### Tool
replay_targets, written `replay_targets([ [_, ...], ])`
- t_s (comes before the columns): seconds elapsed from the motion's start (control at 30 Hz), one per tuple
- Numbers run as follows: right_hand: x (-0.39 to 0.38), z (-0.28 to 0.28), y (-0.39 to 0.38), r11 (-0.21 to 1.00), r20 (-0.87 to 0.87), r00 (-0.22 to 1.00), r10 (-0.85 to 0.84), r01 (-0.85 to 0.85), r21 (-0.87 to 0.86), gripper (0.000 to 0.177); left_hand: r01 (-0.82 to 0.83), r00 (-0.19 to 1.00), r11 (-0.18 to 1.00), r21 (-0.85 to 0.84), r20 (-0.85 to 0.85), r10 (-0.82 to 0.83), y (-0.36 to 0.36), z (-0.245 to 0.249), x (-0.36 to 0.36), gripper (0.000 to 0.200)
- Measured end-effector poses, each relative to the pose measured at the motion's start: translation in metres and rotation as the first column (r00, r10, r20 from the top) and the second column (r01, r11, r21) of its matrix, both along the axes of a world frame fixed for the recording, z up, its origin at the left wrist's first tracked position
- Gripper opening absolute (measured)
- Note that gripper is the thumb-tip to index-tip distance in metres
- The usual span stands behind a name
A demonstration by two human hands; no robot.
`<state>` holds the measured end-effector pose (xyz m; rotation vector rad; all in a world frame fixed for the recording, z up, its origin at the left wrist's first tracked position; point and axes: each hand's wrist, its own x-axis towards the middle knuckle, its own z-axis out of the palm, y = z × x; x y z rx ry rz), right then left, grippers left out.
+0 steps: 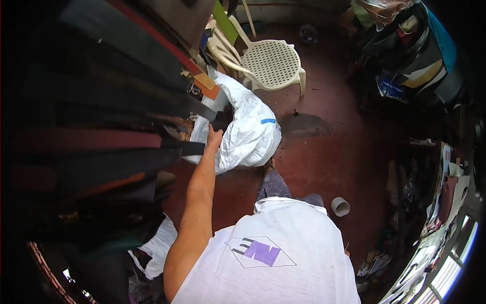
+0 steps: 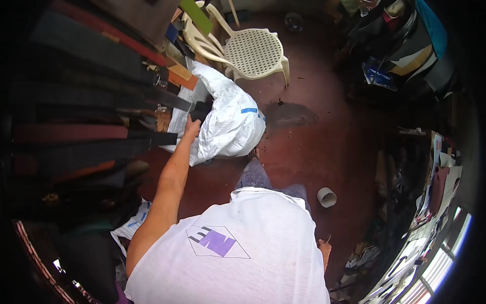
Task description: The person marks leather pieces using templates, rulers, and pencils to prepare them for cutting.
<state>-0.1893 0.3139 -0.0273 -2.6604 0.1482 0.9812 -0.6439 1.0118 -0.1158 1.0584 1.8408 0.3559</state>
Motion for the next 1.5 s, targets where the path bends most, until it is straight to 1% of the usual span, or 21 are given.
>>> replay_targets([
  [0.07, -0.027, 0.003, 0.007, 0.999, -0.036, 0.998, -0.045, 0.045, -0.011, 0.027, 0.2, 0.97, 0.974, 0.11, -0.162, -0.181, -0.009, -0.035, -0.002, 0.09],
  [0.13, -0.049, 0.007, 0.013, 0.997, -0.065, 0.995, -0.081, 0.08, -0.005, 0.027, 0.34, 0.89, 0.94, 0.036, -0.336, -0.309, -0.022, -0.023, 0.017, 0.081],
  [0.17, -0.059, 0.009, 0.018, 0.995, -0.075, 0.992, -0.097, 0.098, 0.006, 0.027, 0.464, 0.784, 0.872, 0.157, -0.53, -0.322, -0.034, -0.02, 0.03, 0.074],
  [0.23, -0.071, 0.002, 0.026, 0.991, -0.086, 0.988, -0.125, 0.129, 0.034, 0.027, 0.635, 0.717, 0.669, 0.386, -0.617, -0.325, -0.051, -0.016, 0.061, 0.065],
  [0.4, -0.088, -0.024, 0.017, 0.98, -0.107, 0.98, -0.168, 0.178, 0.09, 0.027, 0.713, 0.591, 0.386, 0.585, -0.206, -0.78, -0.111, 0.044, 0.204, 0.055],
  [0.43, -0.092, -0.03, 0.009, 0.977, -0.112, 0.979, -0.172, 0.183, 0.105, 0.027, 0.738, 0.494, 0.396, 0.547, -0.039, -0.869, -0.125, 0.099, 0.244, 0.048],
  [0.53, -0.102, -0.049, -0.03, 0.963, -0.099, 0.979, -0.178, 0.193, 0.185, 0.027, 0.72, 0.051, 0.107, 0.685, 0.102, -0.993, -0.18, 0.226, 0.338, 0.035],
  [0.6, -0.107, -0.057, -0.058, 0.929, -0.081, 0.972, -0.219, 0.233, 0.287, 0.027, 0.581, -0.193, 0.05, 0.812, 0.197, -0.961, -0.228, 0.316, 0.384, 0.033],
  [0.7, -0.104, -0.058, -0.096, 0.794, -0.095, 0.92, -0.381, 0.378, 0.476, 0.026, 0.232, -0.484, -0.039, 0.972, 0.08, -0.871, -0.306, 0.428, 0.427, 0.034],
  [0.73, -0.107, -0.046, -0.102, 0.683, -0.182, 0.8, -0.571, 0.586, 0.435, 0.024, 0.148, -0.547, -0.046, 0.988, 0.043, -0.836, -0.334, 0.46, 0.436, 0.028],
  [0.77, -0.113, -0.043, -0.118, 0.688, -0.145, 0.79, -0.595, 0.595, 0.416, 0.03, 0.078, -0.653, -0.147, 0.986, -0.061, -0.755, -0.357, 0.49, 0.445, 0.017],
  [0.8, -0.122, -0.052, -0.139, 0.657, -0.117, 0.76, -0.639, 0.619, 0.431, 0.028, -0.096, -0.736, -0.128, 0.987, -0.157, -0.659, -0.381, 0.505, 0.455, 0.012],
  [0.9, -0.143, -0.073, -0.188, 0.683, -0.042, 0.729, -0.683, 0.658, 0.317, 0.024, -0.213, -0.742, -0.02, 0.977, -0.175, -0.647, -0.478, 0.528, 0.472, 0.009],
  [0.93, -0.153, -0.075, -0.201, 0.69, -0.031, 0.723, -0.69, 0.67, 0.272, 0.024, -0.165, -0.737, -0.054, 0.985, -0.16, -0.657, -0.505, 0.535, 0.472, 0.034],
  [1.0, -0.187, -0.115, -0.221, 0.509, -0.055, 0.582, -0.811, 0.749, 0.425, 0.024, -0.111, -0.745, -0.045, 0.993, -0.113, -0.657, -0.556, 0.541, 0.478, 0.057],
  [1.03, -0.207, -0.131, -0.228, 0.406, -0.073, 0.502, -0.862, 0.77, 0.493, 0.023, -0.089, -0.786, -0.022, 0.996, -0.084, -0.613, -0.579, 0.542, 0.486, 0.054],
  [1.07, -0.189, -0.062, -0.205, 0.347, -0.101, 0.405, -0.909, 0.867, 0.357, 0.023, -0.072, -0.843, 0.006, 0.997, -0.057, -0.535, -0.6, 0.539, 0.496, 0.05],
  [1.17, -0.238, -0.102, -0.201, 0.11, -0.166, 0.225, -0.96, 0.848, 0.518, 0.023, 0.036, -0.985, 0.114, 0.993, 0.055, -0.162, -0.656, 0.526, 0.533, 0.041],
  [1.23, -0.273, -0.136, -0.185, 0.18, -0.055, 0.216, -0.975, 0.908, 0.378, 0.028, 0.122, -0.992, 0.144, 0.982, 0.118, 0.039, -0.686, 0.518, 0.553, 0.035],
  [1.33, -0.289, -0.132, -0.168, 0.155, -0.142, 0.195, -0.97, 0.955, 0.251, 0.029, 0.215, -0.951, 0.158, 0.964, 0.17, 0.258, -0.723, 0.514, 0.587, 0.027],
  [1.5, -0.263, -0.114, -0.181, 0.138, -0.227, 0.182, -0.957, 0.971, 0.197, 0.03, 0.168, -0.959, 0.255, 0.952, 0.098, 0.265, -0.782, 0.483, 0.632, 0.023],
])
